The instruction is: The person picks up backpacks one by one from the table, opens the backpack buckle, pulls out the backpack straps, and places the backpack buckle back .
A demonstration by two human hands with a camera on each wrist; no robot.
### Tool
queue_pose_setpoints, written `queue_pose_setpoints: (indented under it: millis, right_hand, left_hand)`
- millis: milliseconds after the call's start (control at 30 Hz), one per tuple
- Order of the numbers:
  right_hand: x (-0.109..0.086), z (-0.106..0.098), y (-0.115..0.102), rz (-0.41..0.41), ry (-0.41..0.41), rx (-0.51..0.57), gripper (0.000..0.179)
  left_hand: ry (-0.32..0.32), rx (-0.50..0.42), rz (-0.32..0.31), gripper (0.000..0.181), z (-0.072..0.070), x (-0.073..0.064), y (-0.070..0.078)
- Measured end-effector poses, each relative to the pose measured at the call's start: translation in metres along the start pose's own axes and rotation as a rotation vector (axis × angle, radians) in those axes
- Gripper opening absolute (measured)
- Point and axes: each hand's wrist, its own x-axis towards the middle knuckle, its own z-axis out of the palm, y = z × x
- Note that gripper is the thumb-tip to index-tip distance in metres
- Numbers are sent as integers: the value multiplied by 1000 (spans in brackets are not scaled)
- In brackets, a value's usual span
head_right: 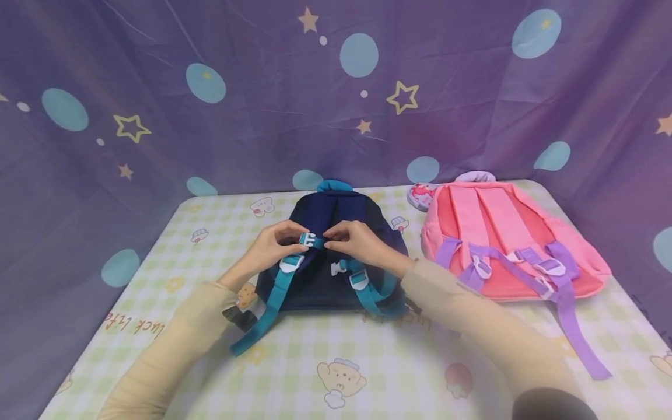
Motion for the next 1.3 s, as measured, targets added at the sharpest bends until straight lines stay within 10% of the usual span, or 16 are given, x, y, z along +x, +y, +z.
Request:
queue_pose_setpoints:
  millis: [1300]
  right_hand:
    - [8, 5, -6, 49, 8, 116, 11]
  left_hand:
    - [11, 3, -32, 28, 4, -3, 1]
